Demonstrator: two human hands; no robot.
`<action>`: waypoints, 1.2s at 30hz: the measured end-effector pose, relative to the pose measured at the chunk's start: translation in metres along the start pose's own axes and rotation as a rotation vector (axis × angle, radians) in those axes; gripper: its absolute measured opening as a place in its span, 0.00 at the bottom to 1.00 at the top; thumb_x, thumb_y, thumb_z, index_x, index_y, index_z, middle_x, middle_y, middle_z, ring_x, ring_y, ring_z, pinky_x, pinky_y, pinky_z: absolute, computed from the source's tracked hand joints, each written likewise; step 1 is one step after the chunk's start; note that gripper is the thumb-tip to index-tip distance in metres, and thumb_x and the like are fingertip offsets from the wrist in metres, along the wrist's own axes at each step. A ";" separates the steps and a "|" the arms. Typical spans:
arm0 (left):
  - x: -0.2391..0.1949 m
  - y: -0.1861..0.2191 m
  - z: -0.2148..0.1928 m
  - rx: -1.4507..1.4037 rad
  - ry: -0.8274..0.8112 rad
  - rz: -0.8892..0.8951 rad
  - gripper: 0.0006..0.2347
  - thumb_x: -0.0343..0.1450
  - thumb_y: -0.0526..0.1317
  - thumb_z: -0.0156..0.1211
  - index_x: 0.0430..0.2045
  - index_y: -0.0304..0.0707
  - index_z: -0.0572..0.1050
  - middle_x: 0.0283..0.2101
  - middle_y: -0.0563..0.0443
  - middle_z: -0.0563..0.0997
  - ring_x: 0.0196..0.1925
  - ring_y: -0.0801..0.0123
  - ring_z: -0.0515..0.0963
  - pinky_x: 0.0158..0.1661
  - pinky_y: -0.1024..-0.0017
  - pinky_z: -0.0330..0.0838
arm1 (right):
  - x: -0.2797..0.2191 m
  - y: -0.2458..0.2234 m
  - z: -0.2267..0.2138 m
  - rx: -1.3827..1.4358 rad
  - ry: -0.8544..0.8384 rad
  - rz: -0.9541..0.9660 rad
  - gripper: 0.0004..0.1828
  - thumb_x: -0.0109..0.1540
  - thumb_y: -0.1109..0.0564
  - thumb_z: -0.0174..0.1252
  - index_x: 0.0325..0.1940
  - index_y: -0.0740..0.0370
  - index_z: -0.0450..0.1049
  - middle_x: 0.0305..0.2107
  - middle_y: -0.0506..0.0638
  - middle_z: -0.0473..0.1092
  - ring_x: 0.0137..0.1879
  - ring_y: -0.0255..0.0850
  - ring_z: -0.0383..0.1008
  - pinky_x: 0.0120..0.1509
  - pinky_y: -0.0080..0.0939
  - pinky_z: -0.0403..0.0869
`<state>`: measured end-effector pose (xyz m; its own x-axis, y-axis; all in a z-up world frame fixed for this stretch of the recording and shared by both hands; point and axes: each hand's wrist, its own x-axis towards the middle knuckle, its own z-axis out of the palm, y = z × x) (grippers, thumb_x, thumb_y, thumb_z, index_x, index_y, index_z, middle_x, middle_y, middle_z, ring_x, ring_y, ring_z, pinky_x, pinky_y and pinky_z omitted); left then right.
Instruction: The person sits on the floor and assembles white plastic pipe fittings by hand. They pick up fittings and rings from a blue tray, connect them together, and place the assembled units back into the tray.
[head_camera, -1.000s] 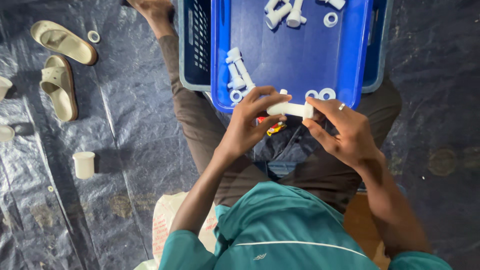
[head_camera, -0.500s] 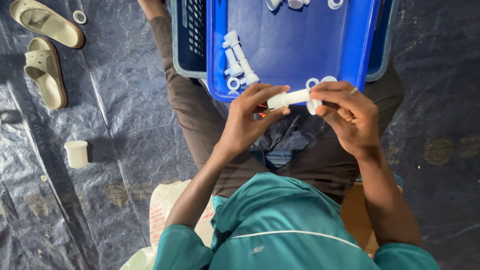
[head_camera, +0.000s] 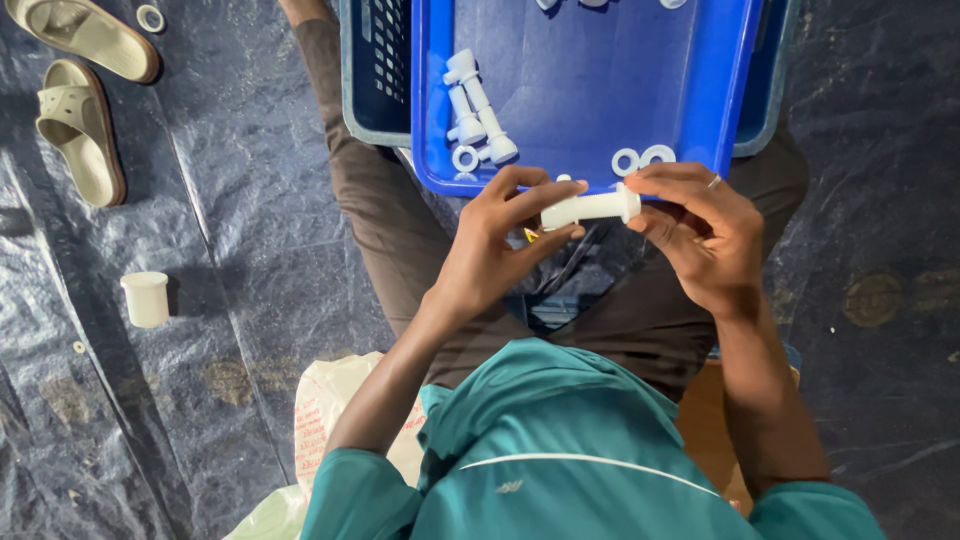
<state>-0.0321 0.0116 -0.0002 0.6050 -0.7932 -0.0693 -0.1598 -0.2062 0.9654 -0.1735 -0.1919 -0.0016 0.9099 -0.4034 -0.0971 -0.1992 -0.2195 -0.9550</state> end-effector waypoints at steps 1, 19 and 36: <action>-0.001 0.001 0.000 0.031 -0.001 0.021 0.19 0.70 0.37 0.73 0.56 0.47 0.77 0.51 0.48 0.74 0.45 0.66 0.80 0.44 0.69 0.78 | -0.001 0.002 -0.001 0.004 -0.017 -0.027 0.16 0.64 0.57 0.65 0.54 0.68 0.78 0.49 0.57 0.76 0.40 0.32 0.74 0.38 0.25 0.70; -0.008 0.003 -0.005 0.335 -0.068 0.158 0.21 0.72 0.36 0.70 0.61 0.55 0.74 0.58 0.46 0.71 0.46 0.60 0.78 0.47 0.63 0.77 | -0.006 0.008 0.002 0.049 -0.020 -0.074 0.14 0.64 0.62 0.68 0.55 0.64 0.78 0.49 0.56 0.76 0.40 0.29 0.74 0.39 0.23 0.71; -0.009 0.003 -0.004 -0.036 0.009 -0.018 0.19 0.69 0.38 0.76 0.54 0.50 0.79 0.48 0.52 0.75 0.43 0.68 0.81 0.43 0.73 0.78 | -0.009 0.011 0.009 0.311 -0.055 0.017 0.14 0.68 0.61 0.66 0.55 0.70 0.75 0.45 0.58 0.76 0.44 0.35 0.78 0.47 0.30 0.77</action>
<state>-0.0344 0.0202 0.0040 0.6148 -0.7841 -0.0849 -0.1206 -0.1999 0.9724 -0.1807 -0.1822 -0.0134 0.9273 -0.3544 -0.1204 -0.1012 0.0723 -0.9922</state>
